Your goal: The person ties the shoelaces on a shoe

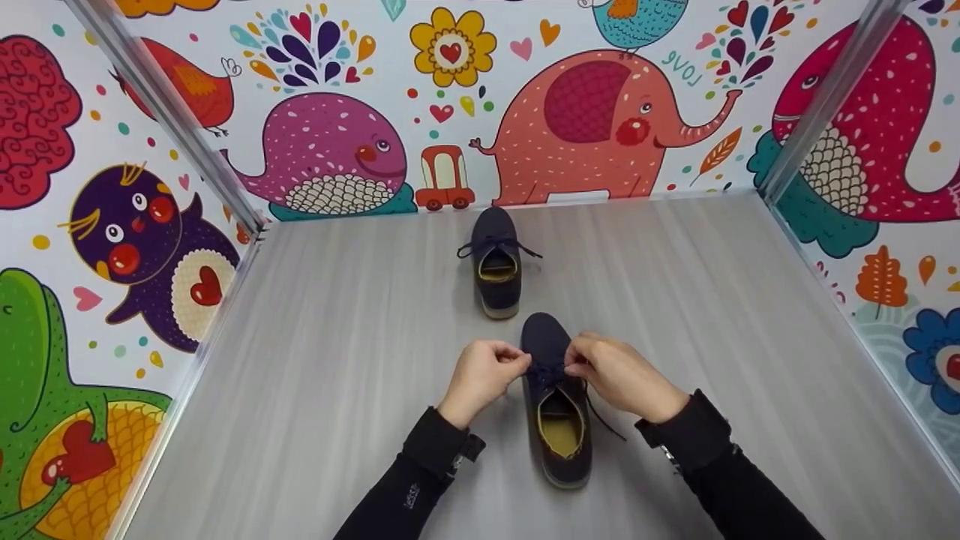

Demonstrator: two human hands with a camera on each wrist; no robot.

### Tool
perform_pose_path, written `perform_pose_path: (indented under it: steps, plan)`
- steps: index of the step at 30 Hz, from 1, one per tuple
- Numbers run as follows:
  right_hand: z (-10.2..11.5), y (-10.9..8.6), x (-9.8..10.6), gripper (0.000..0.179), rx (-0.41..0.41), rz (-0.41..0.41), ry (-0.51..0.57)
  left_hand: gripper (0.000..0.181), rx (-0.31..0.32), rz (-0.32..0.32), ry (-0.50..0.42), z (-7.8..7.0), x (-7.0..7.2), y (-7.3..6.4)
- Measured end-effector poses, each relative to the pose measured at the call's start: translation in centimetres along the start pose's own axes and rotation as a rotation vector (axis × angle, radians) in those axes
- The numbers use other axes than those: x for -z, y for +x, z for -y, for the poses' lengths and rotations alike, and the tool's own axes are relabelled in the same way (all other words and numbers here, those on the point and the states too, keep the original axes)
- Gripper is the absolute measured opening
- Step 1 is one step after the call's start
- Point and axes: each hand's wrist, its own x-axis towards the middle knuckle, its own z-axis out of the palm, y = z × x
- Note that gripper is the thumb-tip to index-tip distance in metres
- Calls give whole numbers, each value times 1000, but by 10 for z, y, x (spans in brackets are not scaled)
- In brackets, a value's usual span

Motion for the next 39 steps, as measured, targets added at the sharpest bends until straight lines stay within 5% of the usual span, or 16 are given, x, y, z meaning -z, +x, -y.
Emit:
perform_pose_path:
  steps: [12,20,32,39]
  plan:
    - [-14,25,-11,13,97,109,19,11,-53,-24,60,-4,1,-2]
    - [-11,35,-8,7,-3,190,87,13,-77,-9,54,-6,2,-3]
    - [-8,47,0,15,54,331,-32,12,-69,11,34,-11,2,-6]
    - [-4,50,6,13,-68,398,-25,11,-82,18,36,-13,3,-7]
